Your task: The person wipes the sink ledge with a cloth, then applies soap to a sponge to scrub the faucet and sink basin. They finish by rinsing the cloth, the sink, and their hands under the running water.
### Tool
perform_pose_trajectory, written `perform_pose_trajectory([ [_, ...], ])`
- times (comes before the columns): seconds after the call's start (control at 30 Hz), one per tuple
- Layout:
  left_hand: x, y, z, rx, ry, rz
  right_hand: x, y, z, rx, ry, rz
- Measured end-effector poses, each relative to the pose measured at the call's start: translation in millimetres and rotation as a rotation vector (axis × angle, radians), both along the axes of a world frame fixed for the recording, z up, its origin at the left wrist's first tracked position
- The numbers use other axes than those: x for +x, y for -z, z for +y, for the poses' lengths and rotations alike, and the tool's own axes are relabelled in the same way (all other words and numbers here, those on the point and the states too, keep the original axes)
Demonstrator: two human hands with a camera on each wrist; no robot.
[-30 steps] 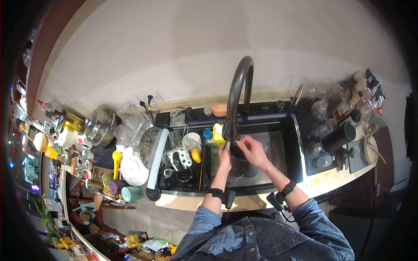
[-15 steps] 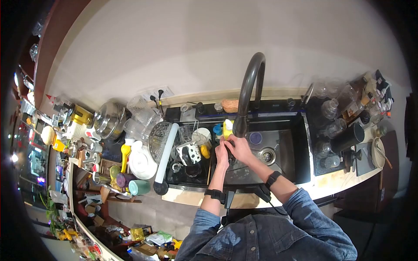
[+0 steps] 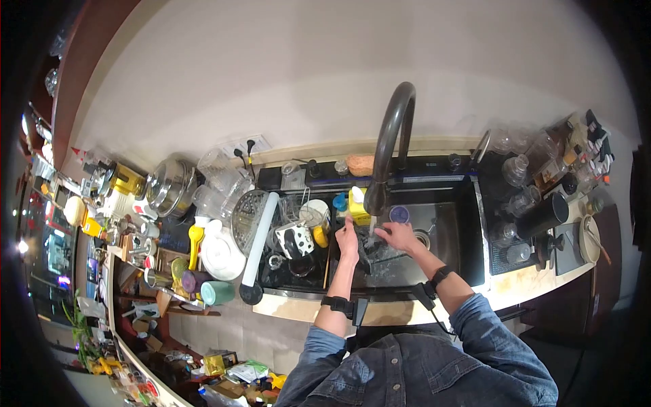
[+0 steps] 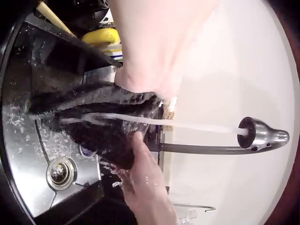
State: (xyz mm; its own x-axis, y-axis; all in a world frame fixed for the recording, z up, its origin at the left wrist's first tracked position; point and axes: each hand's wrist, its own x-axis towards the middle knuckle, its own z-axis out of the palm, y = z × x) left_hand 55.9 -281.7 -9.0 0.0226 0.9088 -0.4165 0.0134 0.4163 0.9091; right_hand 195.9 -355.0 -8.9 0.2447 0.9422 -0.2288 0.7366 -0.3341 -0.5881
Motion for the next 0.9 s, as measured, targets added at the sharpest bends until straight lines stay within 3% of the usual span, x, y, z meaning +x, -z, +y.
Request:
perform_pose_trajectory([
  [0.13,1.4,22.8,3.9,0.119,0.236,0.009,-10.7,-0.1,-1.3,0.31,0.124,0.246],
  [0.2,3.7,38.3,4.8,0.155,0.269,-0.002,-27.6,-8.5,5.8,0.371,0.034,0.275],
  [0.27,12.1,38.2,1.8,-0.055,0.156,-0.37,-40.8,-4.1,15.5,0.292,0.016,0.225],
  [0.33,15.2,30.0,1.4,-0.281,0.081,-0.703,-48.6,-16.1,20.3,0.394,-0.014,0.112],
  [0.37,12.2,26.1,-1.3,-0.28,0.152,-0.706,-49.8,-20.3,20.1,0.441,-0.029,0.055],
  [0.47,12.7,37.1,5.6,-0.11,0.186,-0.496,-43.5,8.5,35.7,0.381,0.089,0.249],
  [0.5,8.0,30.8,4.1,0.055,0.348,-0.393,-41.5,8.2,35.2,0.346,0.233,0.394],
  [0.6,5.4,38.6,8.2,0.139,0.517,-0.297,-32.4,2.1,32.3,0.225,0.651,0.826],
  [0.63,4.9,30.0,4.0,0.062,0.53,-0.344,-30.1,-3.0,27.5,0.236,0.716,0.998],
  [0.67,5.6,35.3,3.4,0.057,0.513,-0.284,-27.6,-8.1,25.3,0.243,0.717,0.977],
  [0.73,5.5,0.0,3.0,-0.053,0.648,-0.008,-20.7,-14.3,22.4,0.258,0.719,0.93],
  [0.77,6.1,1.9,2.1,0.007,0.624,0.009,-17.9,-3.1,24.7,0.326,0.737,0.977],
  [0.9,11.4,36.4,6.5,0.135,0.532,0.11,-4.0,-28.8,19.3,0.278,0.691,0.704],
])
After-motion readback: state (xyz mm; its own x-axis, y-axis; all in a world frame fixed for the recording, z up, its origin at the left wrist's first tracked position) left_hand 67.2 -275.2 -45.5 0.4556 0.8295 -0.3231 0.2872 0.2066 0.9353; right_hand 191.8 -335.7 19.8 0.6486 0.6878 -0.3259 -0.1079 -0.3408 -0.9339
